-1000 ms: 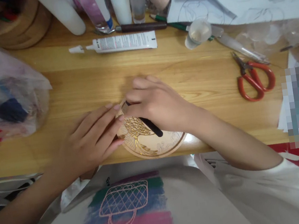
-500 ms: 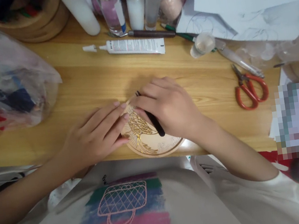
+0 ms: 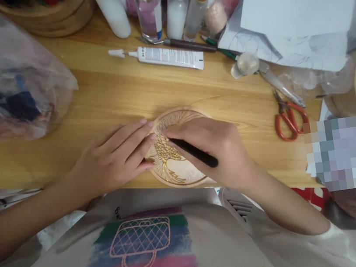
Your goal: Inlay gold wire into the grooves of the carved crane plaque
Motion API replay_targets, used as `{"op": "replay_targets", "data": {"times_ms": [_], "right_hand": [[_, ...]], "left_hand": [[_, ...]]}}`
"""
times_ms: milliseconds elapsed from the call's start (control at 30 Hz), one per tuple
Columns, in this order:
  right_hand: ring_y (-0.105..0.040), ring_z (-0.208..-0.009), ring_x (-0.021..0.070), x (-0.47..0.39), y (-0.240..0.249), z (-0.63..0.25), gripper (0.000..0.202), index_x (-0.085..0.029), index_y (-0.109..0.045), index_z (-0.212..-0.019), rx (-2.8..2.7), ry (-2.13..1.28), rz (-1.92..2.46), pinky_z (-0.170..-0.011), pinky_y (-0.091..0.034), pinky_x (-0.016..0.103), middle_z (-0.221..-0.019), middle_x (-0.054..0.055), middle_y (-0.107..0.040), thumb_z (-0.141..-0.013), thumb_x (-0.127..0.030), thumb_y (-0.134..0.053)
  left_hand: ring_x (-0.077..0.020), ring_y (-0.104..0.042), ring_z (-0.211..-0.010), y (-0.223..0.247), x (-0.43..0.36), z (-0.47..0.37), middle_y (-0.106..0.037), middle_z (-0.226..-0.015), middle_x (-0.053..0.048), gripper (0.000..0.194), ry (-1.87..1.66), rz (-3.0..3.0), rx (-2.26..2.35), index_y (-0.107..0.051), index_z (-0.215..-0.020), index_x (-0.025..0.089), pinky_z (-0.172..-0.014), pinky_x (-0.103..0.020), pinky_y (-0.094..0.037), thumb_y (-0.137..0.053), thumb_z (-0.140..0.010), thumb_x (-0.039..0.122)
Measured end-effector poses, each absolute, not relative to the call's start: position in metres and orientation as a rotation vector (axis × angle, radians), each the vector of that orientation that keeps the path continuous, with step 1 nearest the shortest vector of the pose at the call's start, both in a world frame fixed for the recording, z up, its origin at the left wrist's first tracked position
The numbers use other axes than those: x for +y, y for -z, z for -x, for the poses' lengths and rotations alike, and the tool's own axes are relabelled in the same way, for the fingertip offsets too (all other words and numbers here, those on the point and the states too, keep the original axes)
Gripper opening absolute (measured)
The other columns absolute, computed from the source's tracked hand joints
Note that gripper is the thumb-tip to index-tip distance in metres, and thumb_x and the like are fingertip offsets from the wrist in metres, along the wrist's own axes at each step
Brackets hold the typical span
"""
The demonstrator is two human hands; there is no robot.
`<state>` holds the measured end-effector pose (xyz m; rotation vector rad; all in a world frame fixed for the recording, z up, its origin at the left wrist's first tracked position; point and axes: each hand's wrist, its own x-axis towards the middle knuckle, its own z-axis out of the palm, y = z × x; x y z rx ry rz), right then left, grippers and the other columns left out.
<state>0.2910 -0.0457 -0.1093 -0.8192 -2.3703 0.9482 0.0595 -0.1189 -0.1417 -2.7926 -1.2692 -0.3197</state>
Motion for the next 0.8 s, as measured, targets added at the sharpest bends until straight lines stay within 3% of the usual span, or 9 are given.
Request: {"op": "replay_targets", "data": {"times_ms": [100,300,800], "right_hand": [[-0.072,-0.09,0.0177,-0.046,0.116,-0.285,0.018,-0.021,-0.072,-0.105,-2.415,-0.943,0.748,-0.08,-0.06,0.033,-0.097,0.005,-0.077,-0.089,-0.015,-0.066],[-0.071,-0.084,0.0189,-0.043,0.129,-0.276,0.014,-0.024,-0.075,-0.099,-2.359,-0.956,0.778,-0.075,-0.058,0.035,-0.089,0.004,-0.076,-0.089,-0.019,-0.066],[-0.07,-0.077,0.0166,-0.046,0.132,-0.269,0.009,-0.025,-0.076,-0.09,-2.291,-0.996,0.863,-0.073,-0.057,0.033,-0.083,0.001,-0.077,-0.087,-0.018,-0.07]], "left_hand": [[-0.0288,-0.062,-0.124,0.141,-0.119,-0.061,-0.066,-0.131,-0.017,0.038,0.276,2.747,-1.229,-0.067,-0.12,0.007,-0.096,-0.039,-0.055,-0.053,-0.099,0.035],[-0.0303,-0.062,-0.123,0.14,-0.121,-0.064,-0.066,-0.13,-0.019,0.051,0.241,2.705,-1.212,-0.065,-0.121,0.002,-0.098,-0.039,-0.054,-0.051,-0.099,0.045],[-0.0315,-0.059,-0.125,0.141,-0.121,-0.066,-0.063,-0.133,-0.022,0.053,0.274,2.772,-1.231,-0.066,-0.121,0.0,-0.101,-0.039,-0.051,-0.052,-0.098,0.046]]}}
